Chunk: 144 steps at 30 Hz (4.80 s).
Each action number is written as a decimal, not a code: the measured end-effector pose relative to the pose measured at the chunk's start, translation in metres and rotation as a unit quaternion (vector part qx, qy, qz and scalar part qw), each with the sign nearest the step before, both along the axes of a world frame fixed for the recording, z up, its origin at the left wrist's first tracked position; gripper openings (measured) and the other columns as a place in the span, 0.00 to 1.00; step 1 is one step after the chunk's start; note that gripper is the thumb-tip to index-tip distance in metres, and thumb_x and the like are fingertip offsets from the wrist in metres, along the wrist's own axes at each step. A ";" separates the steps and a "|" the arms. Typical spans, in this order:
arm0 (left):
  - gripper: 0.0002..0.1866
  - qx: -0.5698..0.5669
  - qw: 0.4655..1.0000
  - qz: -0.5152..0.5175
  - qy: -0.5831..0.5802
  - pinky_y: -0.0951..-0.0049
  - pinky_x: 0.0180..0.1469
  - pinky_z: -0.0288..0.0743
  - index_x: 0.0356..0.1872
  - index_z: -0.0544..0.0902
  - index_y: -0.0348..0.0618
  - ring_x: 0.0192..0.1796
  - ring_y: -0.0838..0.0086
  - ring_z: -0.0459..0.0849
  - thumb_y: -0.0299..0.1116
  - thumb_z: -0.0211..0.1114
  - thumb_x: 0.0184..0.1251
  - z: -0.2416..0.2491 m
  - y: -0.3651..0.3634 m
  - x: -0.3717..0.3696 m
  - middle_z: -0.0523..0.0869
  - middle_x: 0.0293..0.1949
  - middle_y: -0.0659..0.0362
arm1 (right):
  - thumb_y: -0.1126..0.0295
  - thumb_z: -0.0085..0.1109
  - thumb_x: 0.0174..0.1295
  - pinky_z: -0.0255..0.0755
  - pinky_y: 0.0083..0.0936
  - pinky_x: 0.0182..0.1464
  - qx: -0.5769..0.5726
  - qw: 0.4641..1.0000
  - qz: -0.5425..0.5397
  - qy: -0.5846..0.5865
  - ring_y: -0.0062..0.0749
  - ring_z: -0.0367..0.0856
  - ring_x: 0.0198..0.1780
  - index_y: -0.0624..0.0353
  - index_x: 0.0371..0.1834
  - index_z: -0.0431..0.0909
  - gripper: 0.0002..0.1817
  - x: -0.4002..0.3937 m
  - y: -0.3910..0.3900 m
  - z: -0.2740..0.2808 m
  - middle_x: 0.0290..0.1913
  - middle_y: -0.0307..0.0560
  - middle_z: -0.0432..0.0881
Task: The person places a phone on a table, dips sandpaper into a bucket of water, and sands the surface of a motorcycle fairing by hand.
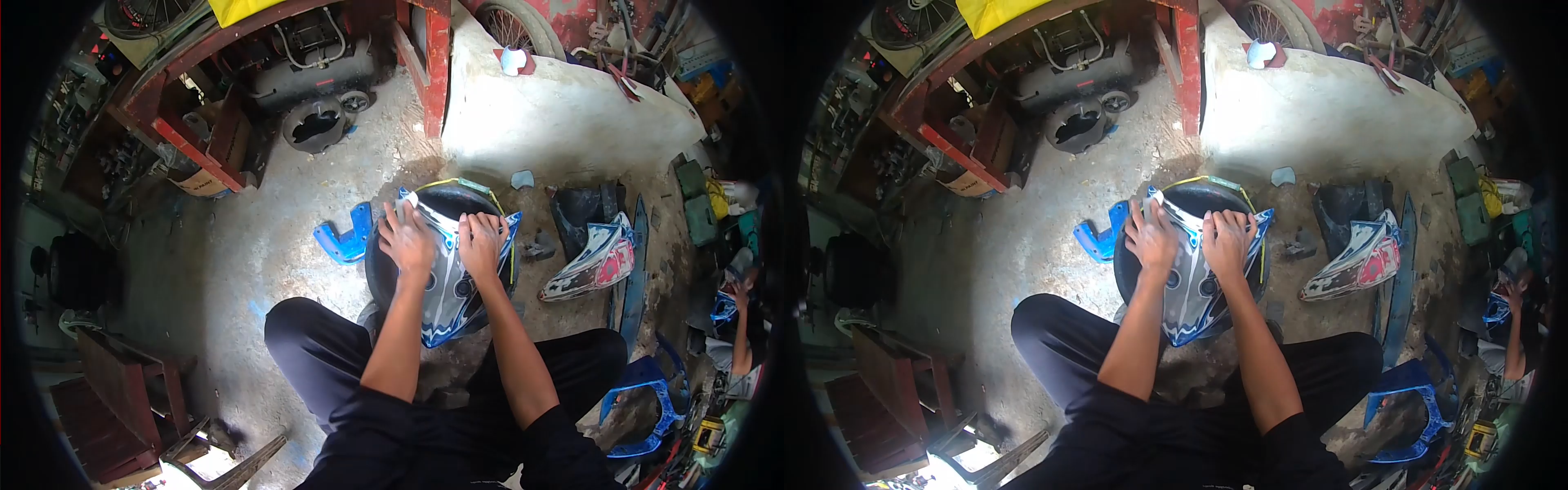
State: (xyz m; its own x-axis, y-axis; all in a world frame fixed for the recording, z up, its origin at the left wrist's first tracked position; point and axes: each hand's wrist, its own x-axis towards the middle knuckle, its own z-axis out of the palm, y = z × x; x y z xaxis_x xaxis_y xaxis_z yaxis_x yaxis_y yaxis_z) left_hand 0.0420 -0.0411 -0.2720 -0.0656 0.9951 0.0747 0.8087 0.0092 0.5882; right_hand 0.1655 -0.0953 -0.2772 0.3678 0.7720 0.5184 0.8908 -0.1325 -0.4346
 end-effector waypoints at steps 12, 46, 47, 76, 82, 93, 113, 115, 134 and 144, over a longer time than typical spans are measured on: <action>0.23 0.000 0.999 0.034 0.004 0.39 0.63 0.68 0.70 0.81 0.56 0.67 0.48 0.73 0.47 0.50 0.83 0.001 0.000 0.003 0.74 0.68 0.49 | 0.61 0.56 0.73 0.55 0.50 0.72 0.013 1.000 0.001 0.001 0.42 0.78 0.52 0.57 0.34 0.84 0.14 0.000 0.002 0.000 0.36 0.43 0.81; 0.23 0.012 0.999 0.031 0.007 0.44 0.61 0.68 0.69 0.82 0.58 0.64 0.49 0.74 0.48 0.51 0.82 -0.004 -0.011 -0.005 0.74 0.66 0.48 | 0.60 0.55 0.73 0.56 0.49 0.72 -0.008 1.000 -0.003 -0.023 0.43 0.78 0.51 0.58 0.34 0.85 0.15 -0.001 0.001 -0.002 0.38 0.44 0.83; 0.22 0.010 0.999 0.032 0.002 0.44 0.61 0.68 0.69 0.82 0.58 0.64 0.49 0.74 0.48 0.51 0.82 -0.004 -0.011 -0.004 0.74 0.66 0.48 | 0.60 0.55 0.73 0.56 0.48 0.71 -0.003 1.000 -0.004 -0.026 0.43 0.78 0.51 0.58 0.34 0.85 0.15 0.000 0.003 -0.002 0.38 0.44 0.83; 0.20 0.046 0.998 0.048 0.013 0.43 0.64 0.61 0.62 0.87 0.60 0.64 0.48 0.67 0.47 0.54 0.80 -0.008 -0.013 -0.007 0.71 0.63 0.49 | 0.61 0.56 0.73 0.55 0.50 0.72 0.012 1.000 -0.006 -0.014 0.43 0.78 0.51 0.56 0.31 0.83 0.14 -0.003 0.004 0.003 0.36 0.43 0.82; 0.20 0.058 0.996 0.062 0.025 0.41 0.67 0.61 0.63 0.87 0.59 0.67 0.47 0.68 0.47 0.55 0.80 -0.020 0.030 0.002 0.70 0.69 0.47 | 0.62 0.56 0.73 0.56 0.50 0.71 0.006 1.000 0.002 -0.017 0.43 0.78 0.50 0.57 0.32 0.83 0.14 -0.001 0.003 -0.002 0.36 0.43 0.82; 0.20 0.094 0.994 0.047 0.033 0.34 0.71 0.55 0.63 0.87 0.58 0.73 0.45 0.65 0.46 0.53 0.80 -0.022 0.013 -0.002 0.70 0.73 0.47 | 0.62 0.56 0.73 0.57 0.50 0.70 0.006 1.000 0.002 -0.022 0.43 0.78 0.50 0.57 0.33 0.84 0.14 -0.001 0.003 -0.002 0.36 0.44 0.82; 0.23 0.076 0.997 0.003 0.014 0.35 0.72 0.57 0.67 0.83 0.52 0.76 0.41 0.63 0.46 0.52 0.80 0.001 -0.043 0.009 0.66 0.78 0.46 | 0.59 0.55 0.73 0.56 0.50 0.72 -0.018 1.000 -0.011 0.001 0.43 0.78 0.53 0.58 0.36 0.85 0.15 -0.002 0.003 0.003 0.39 0.45 0.83; 0.23 0.072 0.997 -0.023 0.015 0.35 0.71 0.57 0.67 0.83 0.52 0.76 0.40 0.63 0.46 0.52 0.80 0.003 -0.082 0.009 0.65 0.78 0.46 | 0.59 0.55 0.74 0.56 0.50 0.72 -0.001 1.000 -0.006 -0.004 0.43 0.78 0.53 0.57 0.36 0.85 0.15 0.000 0.002 -0.003 0.38 0.44 0.83; 0.22 0.071 0.997 -0.013 0.014 0.33 0.70 0.58 0.69 0.82 0.55 0.76 0.39 0.62 0.45 0.51 0.82 0.002 -0.055 0.013 0.62 0.80 0.45 | 0.60 0.51 0.76 0.54 0.50 0.72 -0.014 1.000 0.000 -0.005 0.42 0.78 0.54 0.59 0.38 0.85 0.17 0.001 0.000 -0.004 0.40 0.44 0.84; 0.23 0.067 0.997 -0.036 0.027 0.34 0.71 0.57 0.70 0.82 0.57 0.77 0.41 0.62 0.47 0.52 0.82 0.011 -0.064 0.010 0.61 0.81 0.48 | 0.61 0.47 0.78 0.54 0.50 0.72 -0.025 0.999 0.018 -0.012 0.42 0.78 0.55 0.60 0.41 0.85 0.18 0.004 -0.004 -0.009 0.41 0.44 0.83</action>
State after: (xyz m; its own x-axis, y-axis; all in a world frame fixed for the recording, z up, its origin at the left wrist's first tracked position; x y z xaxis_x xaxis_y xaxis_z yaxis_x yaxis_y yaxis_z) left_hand 0.0523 -0.1049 -0.2609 0.0127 0.9781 0.2078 0.8352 -0.1247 0.5357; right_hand 0.1695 -0.0991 -0.2859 0.3274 0.8099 0.4867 0.9052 -0.1211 -0.4074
